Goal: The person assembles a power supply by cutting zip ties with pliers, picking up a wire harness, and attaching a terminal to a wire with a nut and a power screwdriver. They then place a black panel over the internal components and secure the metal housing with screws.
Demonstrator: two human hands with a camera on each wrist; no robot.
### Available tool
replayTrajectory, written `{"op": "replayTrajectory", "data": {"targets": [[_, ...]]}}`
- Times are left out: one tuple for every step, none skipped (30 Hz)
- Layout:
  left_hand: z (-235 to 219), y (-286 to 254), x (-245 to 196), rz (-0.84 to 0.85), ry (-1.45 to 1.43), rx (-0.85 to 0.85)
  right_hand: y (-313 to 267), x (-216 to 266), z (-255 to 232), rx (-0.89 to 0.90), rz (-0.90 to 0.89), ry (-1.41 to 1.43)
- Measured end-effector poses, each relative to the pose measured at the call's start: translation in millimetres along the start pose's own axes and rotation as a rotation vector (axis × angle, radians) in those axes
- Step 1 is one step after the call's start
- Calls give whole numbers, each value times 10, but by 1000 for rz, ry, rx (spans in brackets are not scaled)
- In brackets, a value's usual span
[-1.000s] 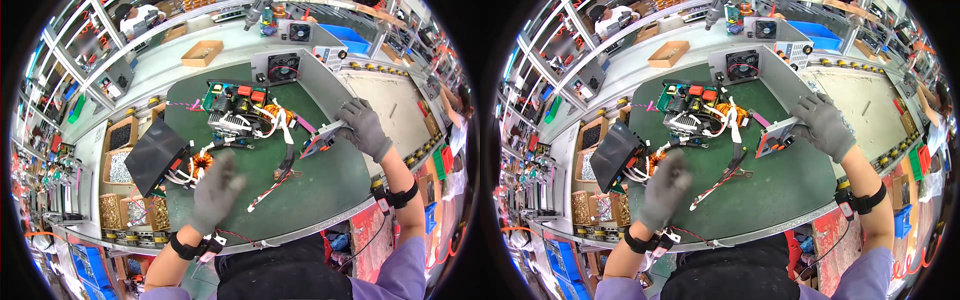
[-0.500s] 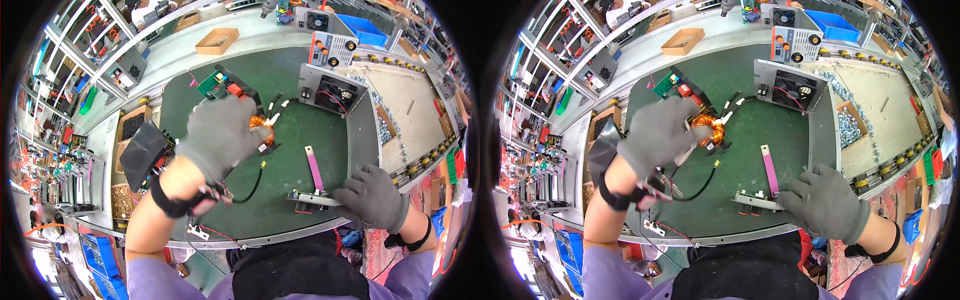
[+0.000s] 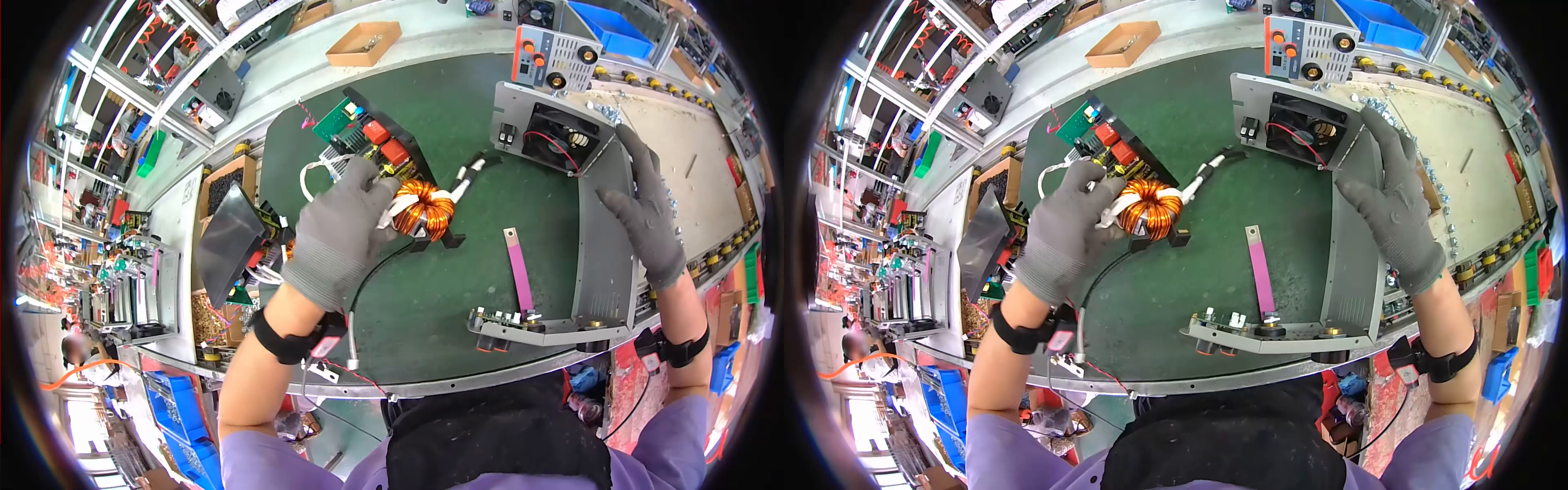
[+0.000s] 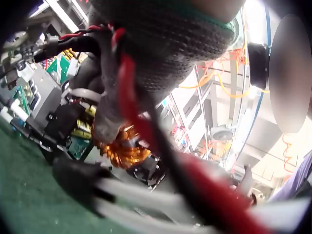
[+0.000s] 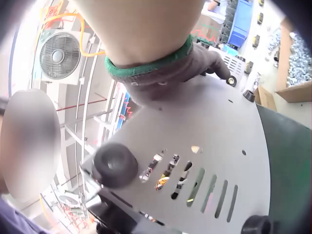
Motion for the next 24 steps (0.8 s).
{"op": "replayTrajectory", "data": {"targets": [[-26,17,7,104,-86,-25,-26,37,11,-31,4,37],[-31,53,11,180,-90,-36,-49,47,25,-31,13,38],[-30,83,-4,184,-92,-36,-50,25,24,-4,68,138],[-28,128,-80,259,-164,-41,-56,4,21,23,123,237],[-22,168,-174,335,-240,-43,-65,23,34,20,132,231],[-16,198,-258,363,-235,-44,-53,58,62,2,125,261],[-16,238,-346,367,-244,-44,-45,61,73,-13,117,290],[4,282,-436,357,-230,6,-41,46,96,22,97,252],[35,317,-520,345,-215,56,-51,69,120,25,100,247],[54,339,-607,351,-223,55,-54,140,167,12,101,224],[44,356,-725,373,-206,85,-57,202,216,0,100,202],[116,363,-811,345,-207,127,-58,198,280,-1,104,276],[187,364,-892,317,-208,169,-59,227,306,2,105,270],[221,364,-970,321,-200,215,-61,262,322,4,90,273],[202,375,-989,322,-207,213,-64,275,333,5,76,275],[210,389,-1009,335,-167,295,-59,268,351,-12,26,257],[228,404,-1020,351,-125,378,-72,274,359,-13,29,249],[220,417,-1021,409,-129,351,-82,292,373,-17,51,277],[214,441,-1031,410,-134,347,-87,321,396,-19,71,306],[184,471,-1071,446,-120,342,-104,366,422,-52,78,306],[145,492,-1100,483,-105,336,-108,395,462,-54,79,303],[108,511,-1116,449,-119,357,-110,426,487,-72,47,331],[117,530,-1133,454,-121,358,-108,439,496,-90,16,359],[159,527,-1144,454,-111,418,-105,442,496,-104,0,372]]}}
Point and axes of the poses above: each hand's wrist, its own y-axis towards the middle knuckle, its own z-axis out of the palm, x = y × z, the point moved 5 cm from there along y, towards the middle knuckle, and after that the axes turned 14 degrees about z, right-handed, at the moved point
